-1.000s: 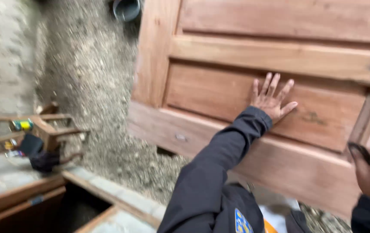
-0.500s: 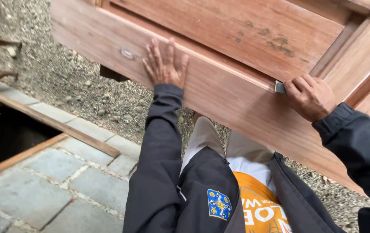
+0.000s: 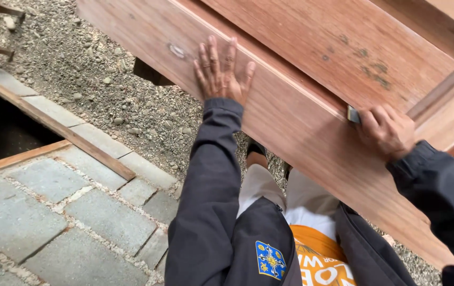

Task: The person sands a large wooden door panel using a sanding block. They systematically smooth the flat surfaces and the edges of the recessed panels, moving the sanding block back and forth across the wood grain.

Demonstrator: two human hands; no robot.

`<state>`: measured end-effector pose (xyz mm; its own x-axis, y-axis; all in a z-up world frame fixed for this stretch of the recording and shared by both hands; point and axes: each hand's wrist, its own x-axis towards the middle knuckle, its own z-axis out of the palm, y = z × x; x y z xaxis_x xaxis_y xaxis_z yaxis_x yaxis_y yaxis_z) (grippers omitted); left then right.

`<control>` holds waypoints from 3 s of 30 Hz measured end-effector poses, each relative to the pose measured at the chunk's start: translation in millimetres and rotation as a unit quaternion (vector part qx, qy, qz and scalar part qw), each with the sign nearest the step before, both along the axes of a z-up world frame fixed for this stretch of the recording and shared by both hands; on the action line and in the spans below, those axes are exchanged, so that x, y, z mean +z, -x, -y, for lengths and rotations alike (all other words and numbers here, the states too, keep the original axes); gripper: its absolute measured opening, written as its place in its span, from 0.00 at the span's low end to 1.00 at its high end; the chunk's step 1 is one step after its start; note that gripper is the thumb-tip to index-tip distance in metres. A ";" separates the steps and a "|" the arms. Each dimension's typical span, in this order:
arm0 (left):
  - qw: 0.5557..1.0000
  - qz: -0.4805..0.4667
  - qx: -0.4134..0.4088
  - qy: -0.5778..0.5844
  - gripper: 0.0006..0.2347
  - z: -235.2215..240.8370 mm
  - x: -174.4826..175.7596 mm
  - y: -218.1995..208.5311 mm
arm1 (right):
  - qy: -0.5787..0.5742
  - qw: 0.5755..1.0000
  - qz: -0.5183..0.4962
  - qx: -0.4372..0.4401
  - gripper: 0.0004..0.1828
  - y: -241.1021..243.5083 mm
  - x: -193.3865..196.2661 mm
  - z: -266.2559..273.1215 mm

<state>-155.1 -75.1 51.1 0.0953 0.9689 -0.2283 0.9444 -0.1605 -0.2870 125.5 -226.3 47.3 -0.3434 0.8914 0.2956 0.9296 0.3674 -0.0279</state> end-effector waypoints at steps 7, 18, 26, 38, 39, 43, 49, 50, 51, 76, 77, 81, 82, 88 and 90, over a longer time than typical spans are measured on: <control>0.997 0.072 0.024 -0.014 0.30 -7.0 1.0 12.4 | -0.068 0.996 -0.013 0.055 0.12 73.5 -7.5 -92.6; 0.988 -0.009 0.127 -0.083 0.32 -47.0 -19.5 82.6 | -0.055 0.998 0.005 0.003 0.06 72.2 0.7 -67.5; 0.991 0.017 0.125 -0.040 0.34 -52.3 -16.9 97.1 | -0.137 0.989 -0.014 0.062 0.08 240.8 -17.6 -275.8; 0.971 0.125 0.141 -0.144 0.33 -54.1 -16.1 106.1 | -0.009 1.000 0.002 -0.003 0.08 152.4 -1.3 -147.9; 0.971 0.127 0.140 -0.147 0.33 -54.5 -18.2 106.1 | -0.012 1.000 0.003 -0.003 0.08 153.3 -2.1 -151.1; 0.916 0.296 0.127 -0.239 0.30 -54.7 -21.1 106.2 | -0.011 1.000 -0.007 0.024 0.10 192.8 0.2 -204.0; 0.912 0.322 0.132 -0.216 0.27 -50.2 -13.1 106.4 | -0.078 0.992 -0.089 0.041 0.12 293.8 -18.3 -331.7; 0.910 0.328 0.133 -0.217 0.27 -50.5 -14.3 106.8 | -0.099 0.992 -0.076 0.014 0.14 303.3 -22.3 -343.3; 0.910 0.328 0.135 -0.216 0.27 -49.4 -14.8 106.5 | -0.098 0.992 -0.076 0.014 0.14 291.1 -8.4 -324.4; 0.872 0.295 0.136 -0.366 0.25 -116.2 -34.1 144.6 | 0.095 0.971 -0.215 -0.033 0.10 215.8 -18.8 -242.1; 0.871 0.296 0.135 -0.368 0.25 -116.1 -31.6 143.5 | 0.089 0.969 -0.228 -0.030 0.10 217.1 -21.7 -245.6; 0.867 0.301 0.127 -0.376 0.24 -114.0 -23.4 144.8 | 0.031 0.960 -0.276 0.043 0.10 280.9 -28.8 -326.1; 0.867 0.294 0.124 -0.383 0.23 -113.8 -23.4 145.1 | 0.010 0.960 -0.277 0.042 0.10 290.1 -39.8 -343.0; 0.870 0.304 0.120 -0.369 0.23 -115.5 -27.6 145.1 | 0.067 0.954 -0.289 0.035 0.13 265.3 -23.0 -298.7; 0.875 0.301 0.128 -0.358 0.24 -117.9 -25.7 144.4 | 0.088 0.957 -0.277 0.007 0.12 264.0 -21.2 -296.5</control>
